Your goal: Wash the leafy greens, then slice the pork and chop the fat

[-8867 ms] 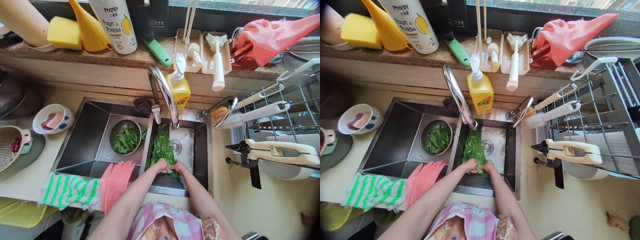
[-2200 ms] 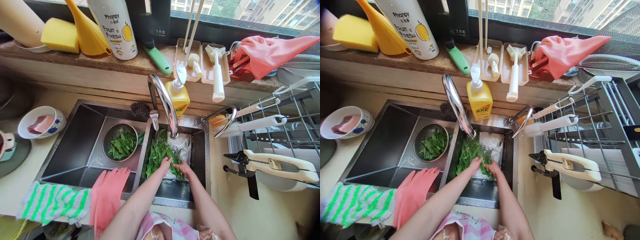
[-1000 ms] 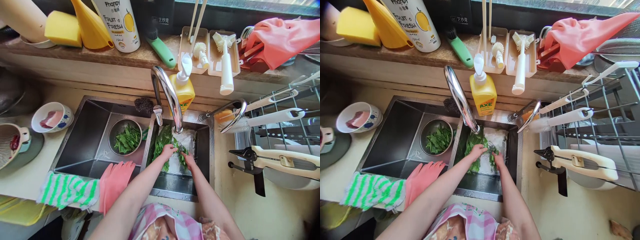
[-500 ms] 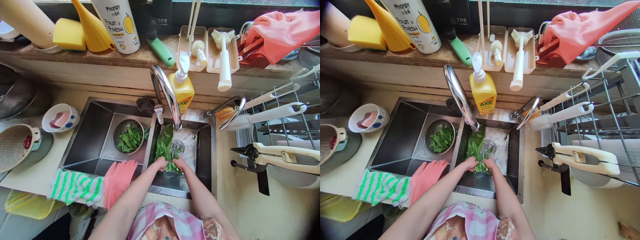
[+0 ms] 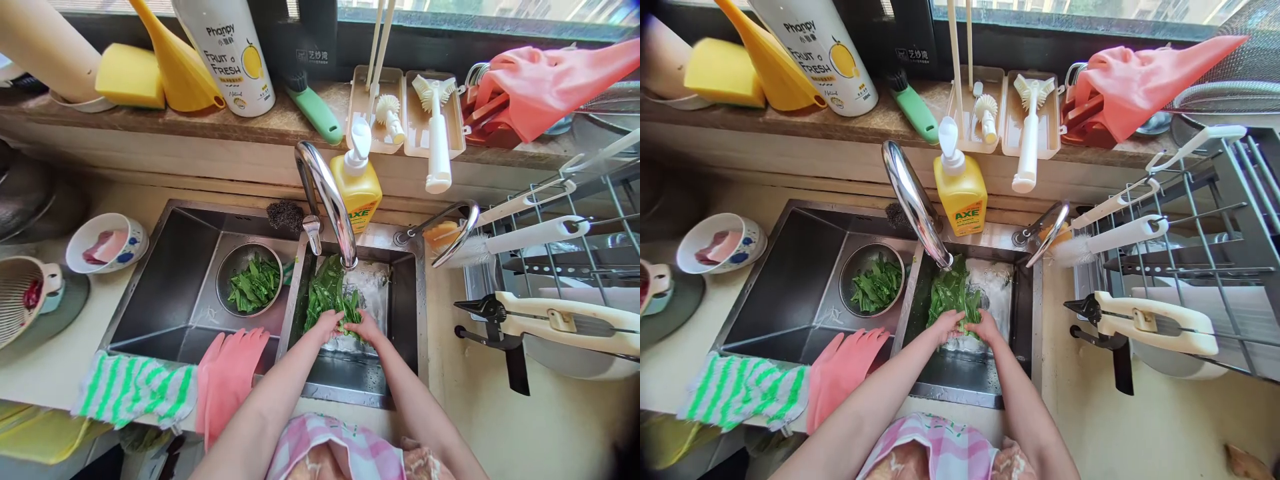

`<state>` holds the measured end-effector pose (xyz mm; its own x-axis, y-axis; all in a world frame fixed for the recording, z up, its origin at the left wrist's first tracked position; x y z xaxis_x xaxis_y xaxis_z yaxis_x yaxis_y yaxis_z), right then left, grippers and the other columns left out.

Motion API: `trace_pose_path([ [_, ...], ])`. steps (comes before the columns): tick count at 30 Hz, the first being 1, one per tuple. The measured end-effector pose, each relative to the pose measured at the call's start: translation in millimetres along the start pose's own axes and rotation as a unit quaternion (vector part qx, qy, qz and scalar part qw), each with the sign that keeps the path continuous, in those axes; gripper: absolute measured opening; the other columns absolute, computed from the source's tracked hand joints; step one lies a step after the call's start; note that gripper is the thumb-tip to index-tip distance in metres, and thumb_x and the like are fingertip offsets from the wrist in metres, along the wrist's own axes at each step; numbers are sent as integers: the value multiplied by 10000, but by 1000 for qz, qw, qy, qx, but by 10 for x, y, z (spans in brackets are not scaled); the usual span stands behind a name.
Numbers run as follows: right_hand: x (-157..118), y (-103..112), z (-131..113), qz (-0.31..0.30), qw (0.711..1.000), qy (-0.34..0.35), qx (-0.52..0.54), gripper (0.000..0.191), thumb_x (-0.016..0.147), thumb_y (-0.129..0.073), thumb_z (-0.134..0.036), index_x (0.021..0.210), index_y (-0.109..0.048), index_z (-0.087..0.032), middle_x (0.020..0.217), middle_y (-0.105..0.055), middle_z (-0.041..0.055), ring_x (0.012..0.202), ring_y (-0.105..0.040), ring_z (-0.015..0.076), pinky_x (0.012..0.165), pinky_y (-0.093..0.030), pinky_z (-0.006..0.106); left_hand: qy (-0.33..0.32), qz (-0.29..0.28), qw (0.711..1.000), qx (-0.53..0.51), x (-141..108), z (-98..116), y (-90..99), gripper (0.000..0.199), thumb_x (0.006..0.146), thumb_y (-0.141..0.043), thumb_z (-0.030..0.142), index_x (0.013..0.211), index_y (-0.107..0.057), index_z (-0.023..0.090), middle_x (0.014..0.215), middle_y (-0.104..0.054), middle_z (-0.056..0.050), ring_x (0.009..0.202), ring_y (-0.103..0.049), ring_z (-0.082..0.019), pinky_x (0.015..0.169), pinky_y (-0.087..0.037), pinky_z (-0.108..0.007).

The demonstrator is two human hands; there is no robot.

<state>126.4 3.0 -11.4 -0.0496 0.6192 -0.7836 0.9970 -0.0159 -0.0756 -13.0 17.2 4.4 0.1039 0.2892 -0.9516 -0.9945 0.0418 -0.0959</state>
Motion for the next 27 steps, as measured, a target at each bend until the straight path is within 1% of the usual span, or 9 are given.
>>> trace_pose_path([
  [3,-22,14,122,22,1000,-21,6,364,449,-729,-305,738,-551,-174,574,-611,-31,524,-549,118,524,-439,232,-3,0,1000,1,33,-12,29,222,714,-626,333,783,-490,171,572,-501,52,450,-436,-51,528,-418,-203],
  [6,-61,56,163,4,998,-50,24,367,509,-691,-381,779,-559,-170,574,-620,-9,498,-562,136,500,-450,257,6,-3,1000,2,57,-25,65,188,701,-639,277,786,-508,171,582,-500,48,466,-439,-52,559,-439,-213],
  [10,-92,64,150,-26,997,-56,42,437,533,-689,-438,856,-578,-165,687,-662,36,597,-612,162,561,-483,279,18,-8,1000,0,97,-63,0,163,715,-618,243,819,-510,178,550,-463,52,488,-468,-71,607,-470,-255],
  [13,-78,50,165,-32,998,-42,36,501,465,-753,-404,869,-587,-159,735,-670,44,646,-617,166,598,-485,274,11,1,1000,6,118,-77,-56,176,704,-622,211,843,-517,184,587,-484,44,509,-472,-75,617,-473,-262],
  [16,-33,53,207,-15,999,-33,20,513,415,-779,-376,832,-579,-155,667,-651,16,574,-586,144,560,-467,262,7,23,1000,18,139,-67,-49,239,672,-652,198,880,-537,183,686,-548,5,600,-515,-104,626,-469,-268],
  [19,23,28,254,1,1000,-25,4,495,416,-773,-365,820,-566,-166,602,-619,-21,508,-544,121,512,-439,247,6,40,999,23,187,-58,-35,331,654,-679,213,956,-546,187,859,-600,-49,728,-558,-144,644,-466,-276],
  [22,68,-44,293,22,1000,-13,-11,449,424,-761,-357,785,-570,-170,616,-619,-21,529,-540,116,523,-427,236,7,59,998,22,258,-80,-69,341,664,-681,229,973,-554,164,978,-603,-92,832,-572,-186,661,-464,-290],
  [24,86,-91,308,42,999,-10,-18,413,433,-747,-377,739,-571,-162,616,-621,-7,546,-542,122,530,-422,237,2,78,997,19,296,-103,-98,338,659,-692,224,960,-562,140,1038,-592,-113,917,-558,-208,686,-460,-279],
  [27,88,-101,281,66,998,-5,-16,395,491,-693,-434,744,-564,-160,616,-622,4,563,-549,134,533,-419,241,-14,80,997,-1,317,-120,-99,318,672,-688,212,956,-567,134,1083,-578,-111,977,-541,-199,715,-460,-252],
])
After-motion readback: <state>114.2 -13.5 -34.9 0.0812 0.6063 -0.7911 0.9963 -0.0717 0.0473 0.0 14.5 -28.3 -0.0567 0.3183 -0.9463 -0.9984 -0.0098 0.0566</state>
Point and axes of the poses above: each hand's wrist, its own x-axis towards the middle knuckle, its own y-axis out of the back of the hand, z = x × y, the point moved 2 cm from there along x, towards the middle knuckle
